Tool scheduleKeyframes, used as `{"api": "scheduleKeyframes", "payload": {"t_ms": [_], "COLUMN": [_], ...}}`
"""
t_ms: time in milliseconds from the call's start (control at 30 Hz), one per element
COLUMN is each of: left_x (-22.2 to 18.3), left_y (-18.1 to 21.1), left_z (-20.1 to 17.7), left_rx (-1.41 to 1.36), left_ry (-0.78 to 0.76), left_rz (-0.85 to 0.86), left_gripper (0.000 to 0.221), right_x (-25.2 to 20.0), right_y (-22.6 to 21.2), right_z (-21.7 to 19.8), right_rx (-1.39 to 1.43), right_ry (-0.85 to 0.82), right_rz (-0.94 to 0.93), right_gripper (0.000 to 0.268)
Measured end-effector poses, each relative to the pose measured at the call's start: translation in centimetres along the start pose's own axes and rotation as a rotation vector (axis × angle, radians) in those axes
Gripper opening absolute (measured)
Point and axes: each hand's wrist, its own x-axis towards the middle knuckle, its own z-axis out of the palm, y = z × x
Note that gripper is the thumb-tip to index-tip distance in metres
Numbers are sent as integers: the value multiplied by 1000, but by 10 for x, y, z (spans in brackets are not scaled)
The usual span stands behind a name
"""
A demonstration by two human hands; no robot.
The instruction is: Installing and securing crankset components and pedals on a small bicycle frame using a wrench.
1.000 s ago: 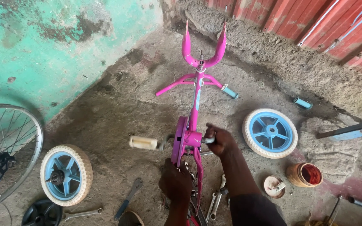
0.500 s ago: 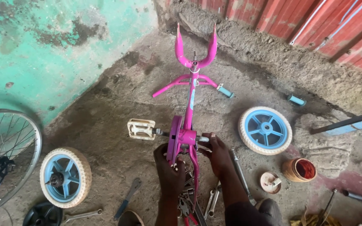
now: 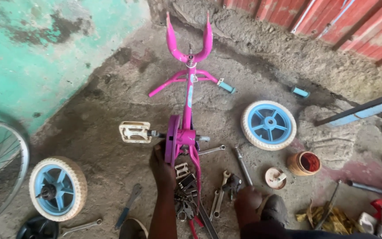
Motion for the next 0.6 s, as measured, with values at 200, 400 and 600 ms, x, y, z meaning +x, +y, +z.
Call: {"api": "scheduleKeyframes", "payload": {"t_ms": [200, 400, 600], "left_x": [10, 37, 23], "left_y": [-35, -72, -58], "left_z": [1, -34, -16], "left_rx": [314, 1028, 769], "left_ry": [325, 120, 387], "left_rz": [378, -70, 220], "left_gripper": [31, 19, 33], "right_x": [4, -19, 2], "right_y": [-38, -60, -50], "right_z": [125, 28, 24], "right_rx": [-54, 1184, 902], "right_ry": [4, -28, -192], "right_rz": [-149, 311, 296], "right_gripper": [55, 60, 62]}}
